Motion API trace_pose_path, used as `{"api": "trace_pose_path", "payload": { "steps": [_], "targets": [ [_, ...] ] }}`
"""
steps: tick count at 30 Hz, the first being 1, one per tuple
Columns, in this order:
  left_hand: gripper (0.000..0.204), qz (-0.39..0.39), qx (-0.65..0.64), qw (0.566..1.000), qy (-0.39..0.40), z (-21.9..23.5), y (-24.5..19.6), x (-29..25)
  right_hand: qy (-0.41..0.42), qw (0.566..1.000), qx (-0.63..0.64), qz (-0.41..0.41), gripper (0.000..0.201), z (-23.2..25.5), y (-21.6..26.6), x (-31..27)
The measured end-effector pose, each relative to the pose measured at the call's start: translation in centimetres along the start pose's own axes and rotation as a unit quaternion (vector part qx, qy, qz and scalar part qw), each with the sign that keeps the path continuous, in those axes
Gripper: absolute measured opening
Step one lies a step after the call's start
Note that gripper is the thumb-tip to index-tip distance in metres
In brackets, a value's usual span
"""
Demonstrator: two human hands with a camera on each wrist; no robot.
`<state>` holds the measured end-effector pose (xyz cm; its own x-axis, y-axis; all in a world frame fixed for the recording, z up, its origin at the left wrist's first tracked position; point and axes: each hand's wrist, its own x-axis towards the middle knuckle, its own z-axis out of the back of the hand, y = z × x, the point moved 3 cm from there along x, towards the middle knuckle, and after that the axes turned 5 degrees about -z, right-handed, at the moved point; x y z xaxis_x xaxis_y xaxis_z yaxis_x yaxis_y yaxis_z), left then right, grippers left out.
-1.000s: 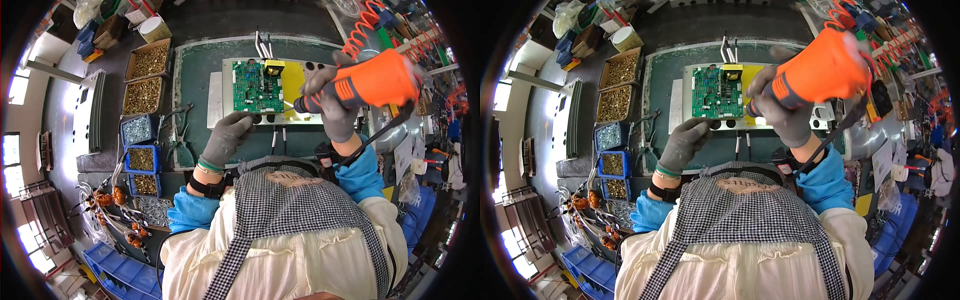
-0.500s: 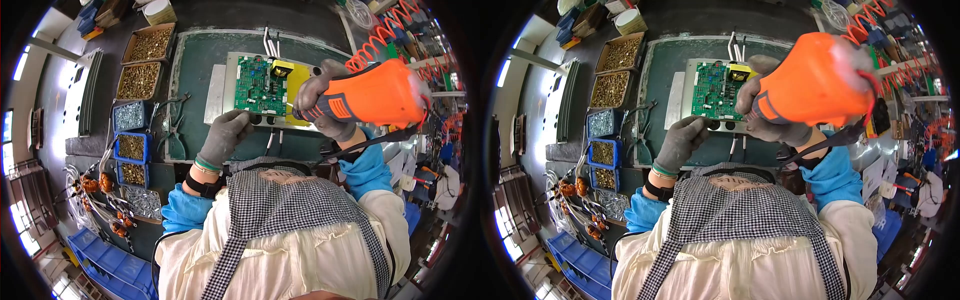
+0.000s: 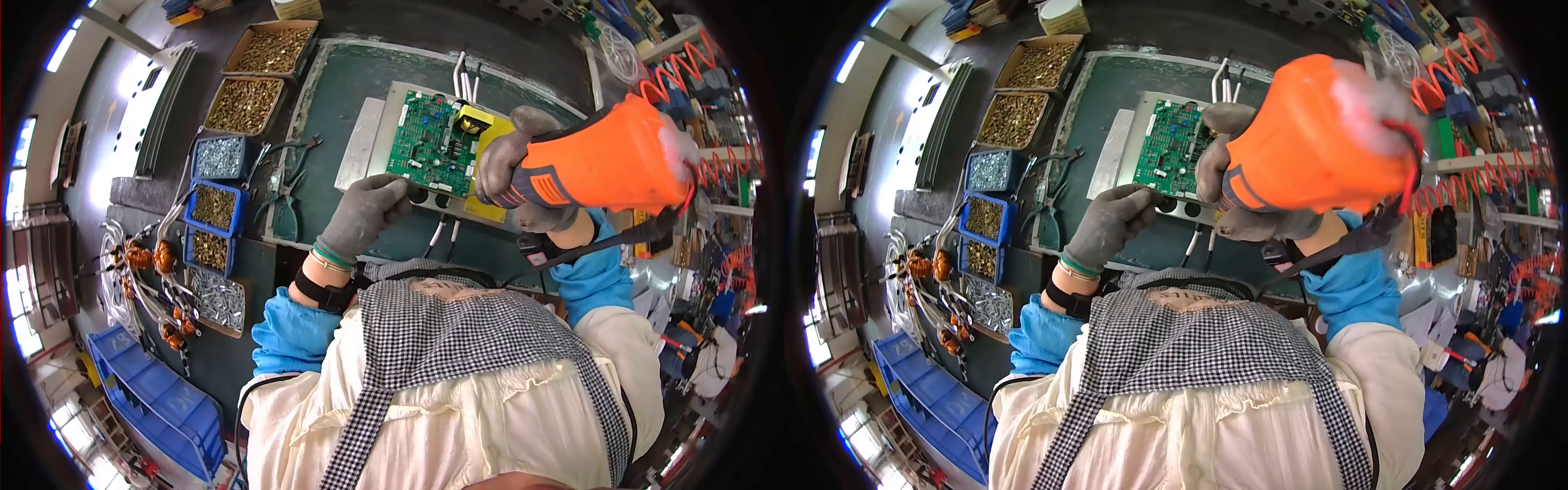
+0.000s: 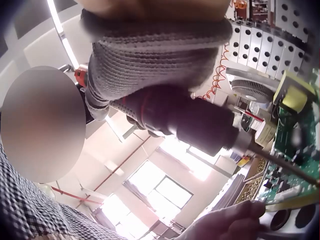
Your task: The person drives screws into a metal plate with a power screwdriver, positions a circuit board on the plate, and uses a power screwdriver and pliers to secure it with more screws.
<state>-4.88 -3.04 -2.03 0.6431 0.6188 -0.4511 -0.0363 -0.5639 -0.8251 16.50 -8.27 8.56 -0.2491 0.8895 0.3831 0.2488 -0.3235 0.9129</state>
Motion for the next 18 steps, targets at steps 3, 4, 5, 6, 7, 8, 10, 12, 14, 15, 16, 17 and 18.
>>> {"api": "trace_pose_path", "payload": {
  "steps": [3, 4, 5, 6, 7, 8, 10, 12, 14, 15, 16, 17, 18],
  "targets": [
    [0.028, 0.011, 0.004, 1.0, -0.007, 0.1, 0.2, -0.1, -0.029, 0.995, 0.093, 0.006, 0.094, 0.8, -1.1, 0.0],
    [0.027, 0.006, 0.001, 1.0, -0.008, 0.1, 0.3, -0.1, -0.025, 0.995, 0.1, 0.003, 0.093, 1.1, -1.1, 0.0],
    [0.027, -0.001, 0.0, 1.0, -0.008, 0.1, 0.4, 0.0, -0.021, 0.994, 0.107, -0.001, 0.092, 1.5, -1.1, -0.1],
    [0.027, -0.006, -0.002, 1.0, -0.009, 0.1, 0.4, -0.1, -0.016, 0.993, 0.115, -0.005, 0.092, 1.8, -1.0, -0.1],
    [0.027, -0.002, -0.002, 1.0, -0.008, 0.0, 0.4, -0.1, -0.006, 0.994, 0.112, 0.008, 0.093, 1.5, -0.9, -0.3],
    [0.027, -0.001, -0.002, 1.0, -0.009, 0.1, 0.2, 0.0, 0.006, 0.994, 0.109, 0.024, 0.093, 1.2, -0.8, -0.2],
    [0.026, 0.01, -0.006, 1.0, -0.012, -0.1, 0.6, -0.2, 0.03, 0.998, 0.048, 0.041, 0.104, 0.4, -0.7, 0.0],
    [0.026, 0.011, -0.012, 1.0, -0.02, -0.1, 0.6, 0.0, 0.08, 0.995, -0.002, 0.057, 0.105, 0.6, -0.7, 0.6],
    [0.029, -0.004, -0.009, 1.0, -0.023, -0.7, 0.0, -0.4, 0.055, 0.998, 0.029, 0.022, 0.097, 0.3, -0.2, 0.6],
    [0.03, -0.009, -0.007, 1.0, -0.024, -1.1, -0.1, -0.6, 0.022, 0.998, 0.053, 0.0, 0.09, 0.1, 0.1, 0.5],
    [0.03, -0.01, -0.008, 1.0, -0.027, -1.1, 0.3, -0.7, -0.012, 0.997, 0.077, -0.023, 0.084, 0.0, 0.2, 0.5],
    [0.031, -0.013, -0.007, 0.999, -0.029, -0.8, 0.9, -0.4, -0.026, 0.996, 0.082, -0.032, 0.069, 0.5, -0.4, 0.3],
    [0.031, -0.018, -0.005, 0.999, -0.03, -0.6, 1.0, -0.1, -0.04, 0.994, 0.089, -0.042, 0.056, 0.9, -0.8, 0.3]
  ]
}}
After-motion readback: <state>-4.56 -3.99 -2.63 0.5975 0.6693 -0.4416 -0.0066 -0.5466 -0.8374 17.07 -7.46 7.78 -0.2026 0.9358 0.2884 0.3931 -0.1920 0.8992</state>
